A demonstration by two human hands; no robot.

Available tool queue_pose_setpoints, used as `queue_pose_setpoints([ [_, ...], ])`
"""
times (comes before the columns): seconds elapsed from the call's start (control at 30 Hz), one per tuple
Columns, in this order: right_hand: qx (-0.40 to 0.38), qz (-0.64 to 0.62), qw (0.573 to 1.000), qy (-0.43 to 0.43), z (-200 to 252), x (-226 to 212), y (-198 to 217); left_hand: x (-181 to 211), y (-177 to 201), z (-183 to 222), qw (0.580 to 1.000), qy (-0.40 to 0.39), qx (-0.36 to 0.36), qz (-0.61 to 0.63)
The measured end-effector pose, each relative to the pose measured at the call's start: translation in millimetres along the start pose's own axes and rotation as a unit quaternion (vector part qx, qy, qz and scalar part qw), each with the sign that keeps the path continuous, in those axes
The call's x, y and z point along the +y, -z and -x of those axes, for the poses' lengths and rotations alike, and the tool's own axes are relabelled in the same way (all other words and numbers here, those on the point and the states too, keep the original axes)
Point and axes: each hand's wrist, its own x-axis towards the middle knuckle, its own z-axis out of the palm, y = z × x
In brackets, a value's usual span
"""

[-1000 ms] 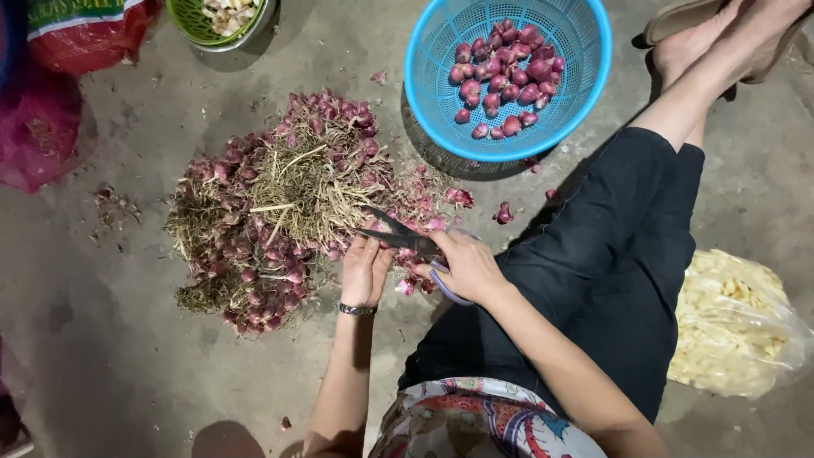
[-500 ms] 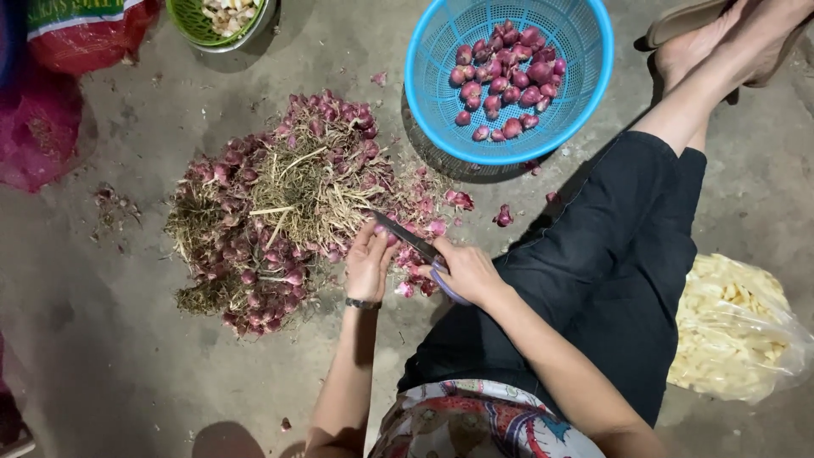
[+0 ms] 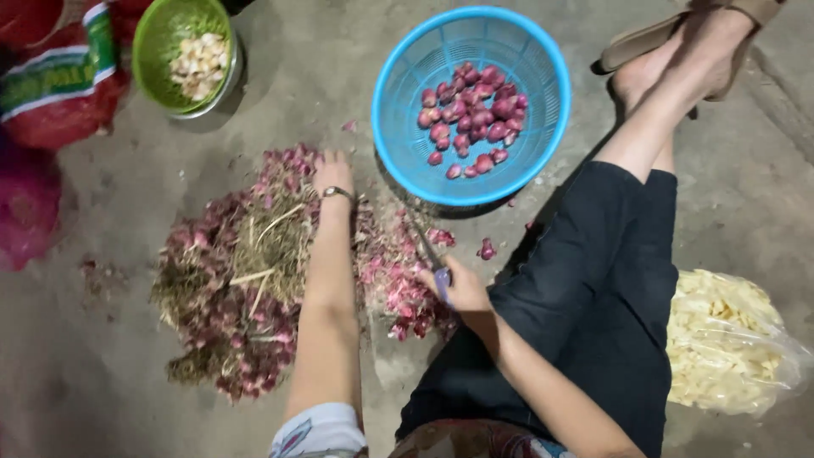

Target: A person sits on the floor trimming the roots and stems of shallots using scissors and sorting them into a blue plastic basket.

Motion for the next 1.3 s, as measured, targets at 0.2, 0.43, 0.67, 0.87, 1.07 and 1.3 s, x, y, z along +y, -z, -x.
queue_pose_setpoints([
  [0.2, -0.020, -0.008, 0.996, -0.082, -11.6, -2.5, -8.3, -1.0, -72.5, -0.4, 0.993, -0.033, 0.109, -0.031],
  [0.43, -0.099, 0.011, 0.995, -0.002, -4.2, -8.1, -2.9, 7.2, 87.5, 158.0, 0.979, -0.076, 0.030, 0.187],
  [0.67, -0.166, 0.033, 0.985, 0.043, 9.0, -29.3, -34.2, -34.7, 108.7, 279.4, 0.680, 0.368, 0.206, 0.600],
  [0.87, -0.229, 0.171, 0.953, 0.103, -18.3, -30.4, -67.4, -45.2, 135.4, 288.3, 0.409, 0.355, 0.157, 0.826],
  [1.07, -0.254, 0.216, 0.934, 0.125, -24.8, -59.6, -82.3, -51.6, 102.3, 292.7, 0.419, 0.329, 0.113, 0.838],
  [1.3, -0.183, 0.202, 0.938, 0.213, -24.9, -43.7, -85.2, -45.3, 115.2, 301.5, 0.483, 0.282, 0.089, 0.824],
])
